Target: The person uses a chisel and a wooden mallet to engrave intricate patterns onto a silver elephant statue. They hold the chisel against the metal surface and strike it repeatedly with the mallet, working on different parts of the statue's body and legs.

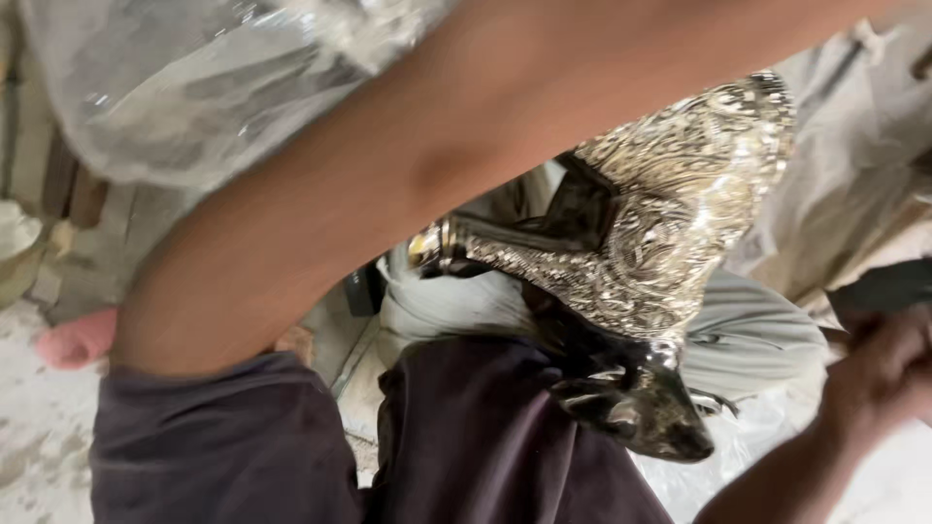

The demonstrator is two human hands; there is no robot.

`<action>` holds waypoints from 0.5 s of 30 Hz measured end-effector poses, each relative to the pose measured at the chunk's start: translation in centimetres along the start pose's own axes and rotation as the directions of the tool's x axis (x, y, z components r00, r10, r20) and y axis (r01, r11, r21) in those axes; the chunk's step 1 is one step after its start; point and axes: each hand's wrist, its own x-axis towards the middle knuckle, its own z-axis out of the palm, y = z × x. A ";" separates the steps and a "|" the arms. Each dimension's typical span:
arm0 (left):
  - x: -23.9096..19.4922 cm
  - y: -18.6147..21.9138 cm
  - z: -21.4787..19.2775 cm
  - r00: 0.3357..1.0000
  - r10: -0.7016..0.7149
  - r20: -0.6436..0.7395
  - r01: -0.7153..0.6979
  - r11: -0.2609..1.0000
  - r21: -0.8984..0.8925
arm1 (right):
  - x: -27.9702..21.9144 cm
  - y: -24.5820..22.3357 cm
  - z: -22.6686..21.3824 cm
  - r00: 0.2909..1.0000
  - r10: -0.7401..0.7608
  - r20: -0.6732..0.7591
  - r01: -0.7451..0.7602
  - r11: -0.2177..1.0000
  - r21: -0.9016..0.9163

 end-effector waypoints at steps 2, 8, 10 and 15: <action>-9.0 2.9 -7.7 0.955 -0.152 -0.253 0.156 0.988 -0.006 | -3.7 3.4 -2.6 0.995 0.076 -0.063 -0.076 0.997 0.009; -35.6 8.1 -13.4 0.402 -0.501 -0.767 0.709 0.700 -0.085 | -9.7 6.7 -6.7 0.844 0.349 -0.407 -0.425 0.898 -0.113; -43.5 5.4 -10.9 0.257 -0.590 -0.765 0.810 0.564 -0.163 | -9.7 6.0 -7.2 0.917 0.136 -0.375 -0.193 0.974 -0.119; -54.0 -0.1 -3.0 -0.106 -0.739 -0.665 0.989 -0.150 0.009 | -9.4 2.9 -8.3 0.949 0.017 -0.314 -0.005 0.999 0.038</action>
